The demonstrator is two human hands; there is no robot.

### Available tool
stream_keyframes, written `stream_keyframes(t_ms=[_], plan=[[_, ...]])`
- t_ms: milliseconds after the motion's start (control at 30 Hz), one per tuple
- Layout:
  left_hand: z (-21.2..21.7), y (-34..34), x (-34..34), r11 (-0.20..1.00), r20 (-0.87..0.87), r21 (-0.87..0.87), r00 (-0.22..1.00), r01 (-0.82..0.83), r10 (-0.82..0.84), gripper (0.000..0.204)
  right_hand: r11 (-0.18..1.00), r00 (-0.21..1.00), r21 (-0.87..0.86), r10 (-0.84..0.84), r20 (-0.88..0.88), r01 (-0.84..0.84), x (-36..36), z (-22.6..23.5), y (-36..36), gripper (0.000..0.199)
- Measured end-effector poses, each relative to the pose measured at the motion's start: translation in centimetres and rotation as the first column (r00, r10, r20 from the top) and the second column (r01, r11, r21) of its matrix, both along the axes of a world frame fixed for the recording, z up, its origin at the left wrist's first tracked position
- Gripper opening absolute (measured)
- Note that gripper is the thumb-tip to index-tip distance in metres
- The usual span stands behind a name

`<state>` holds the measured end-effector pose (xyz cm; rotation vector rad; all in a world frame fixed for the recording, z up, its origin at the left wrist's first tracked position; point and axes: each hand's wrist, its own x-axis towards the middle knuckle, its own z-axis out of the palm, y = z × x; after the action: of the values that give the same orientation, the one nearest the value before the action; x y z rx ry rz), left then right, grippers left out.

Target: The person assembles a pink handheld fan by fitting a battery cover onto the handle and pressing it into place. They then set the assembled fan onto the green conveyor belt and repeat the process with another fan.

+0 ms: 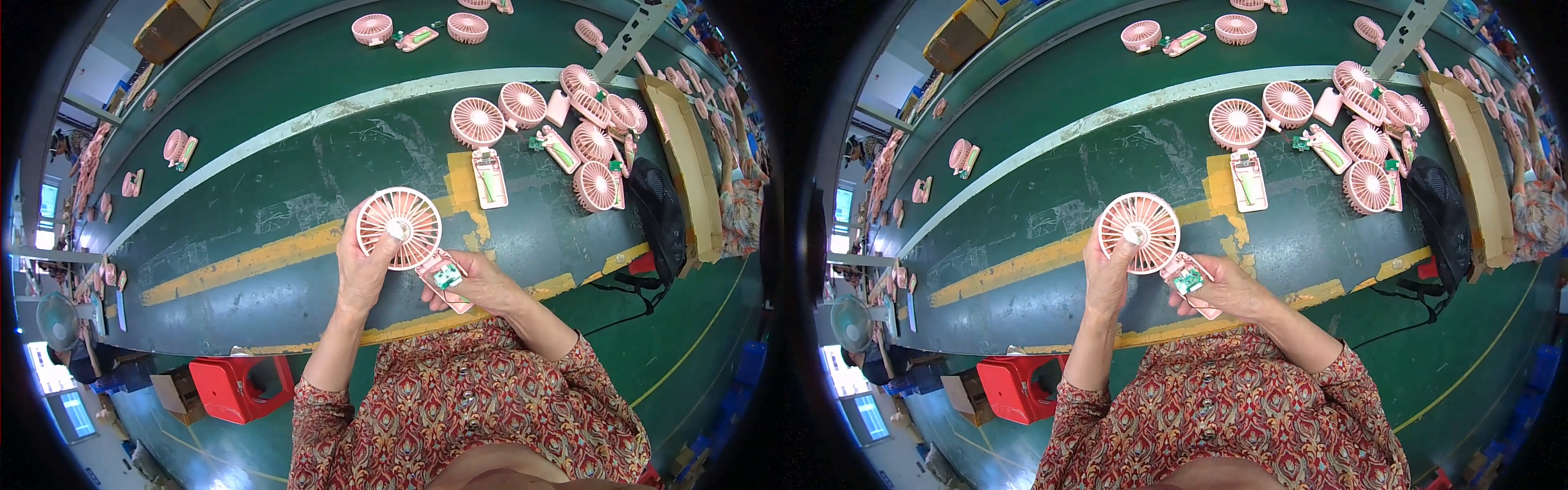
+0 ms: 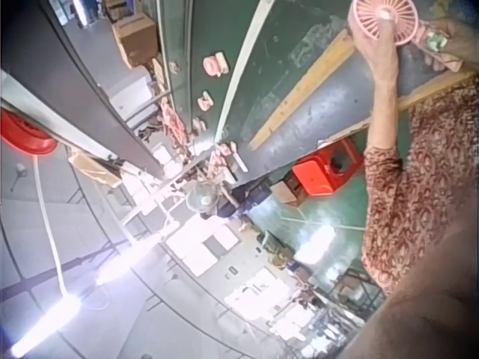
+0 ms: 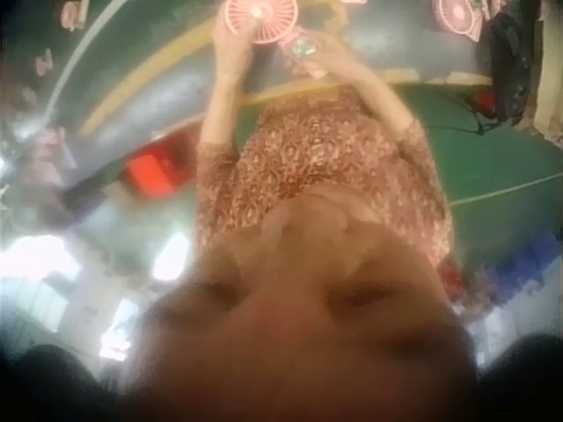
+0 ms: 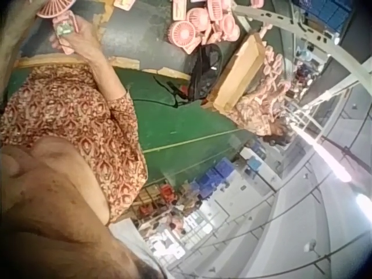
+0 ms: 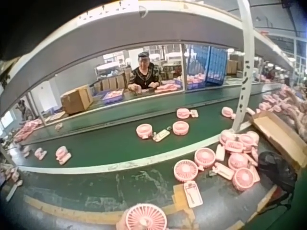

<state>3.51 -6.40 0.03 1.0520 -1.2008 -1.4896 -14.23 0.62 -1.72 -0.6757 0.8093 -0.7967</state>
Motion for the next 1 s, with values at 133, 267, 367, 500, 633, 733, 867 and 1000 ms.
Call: stream_keyframes(t_ms=[133, 267, 367, 500, 633, 733, 867, 1000], plan=[[-0.2, -0.1, 0.1, 0.994, -0.095, 0.096, 0.995, 0.050, -0.041, 0.043, 0.999, 0.994, -0.022, 0.038, -0.098, -0.040, 0.4, 0.9, -0.4, 0.025], [0.2, -0.3, -0.1, 0.993, -0.012, 0.102, 0.999, 0.053, -0.052, 0.044, 0.998, 0.986, -0.064, -0.004, -0.164, -0.006, 0.5, 0.5, -0.5, 0.022], [-0.3, -0.4, 0.1, 0.912, 0.513, -0.409, 0.837, 0.046, 0.188, 0.048, 0.997, 0.974, -0.073, -0.044, -0.223, 0.028, 0.7, 0.0, -1.1, 0.021], [0.9, 1.4, -0.3, 0.782, 0.642, -0.540, 0.753, 0.312, 0.143, 0.025, 0.994, 0.953, 0.040, -0.087, -0.290, 0.103, 0.7, -1.8, -1.8, 0.021], [0.0, 2.3, -0.9, 0.797, 0.707, -0.436, 0.707, 0.418, 0.016, 0.024, 0.997, 0.959, 0.023, -0.064, -0.277, 0.073, 0.7, -2.2, -2.1, 0.020], [-0.5, 2.0, -1.0, 0.827, 0.677, -0.399, 0.736, 0.396, -0.025, 0.017, 0.996, 0.972, 0.051, -0.059, -0.230, 0.072, 0.6, -2.5, -2.0, 0.021], [-0.8, 1.9, -1.1, 0.776, 0.715, -0.468, 0.697, 0.424, 0.051, 0.013, 0.983, 0.977, 0.141, -0.088, -0.196, 0.116, 0.7, -2.1, -1.9, 0.024], [-1.1, 2.2, -0.9, 0.728, 0.749, -0.506, 0.654, 0.463, 0.105, 0.013, 0.973, 0.985, 0.173, -0.136, -0.108, 0.154, 0.3, -2.3, -1.9, 0.026]])
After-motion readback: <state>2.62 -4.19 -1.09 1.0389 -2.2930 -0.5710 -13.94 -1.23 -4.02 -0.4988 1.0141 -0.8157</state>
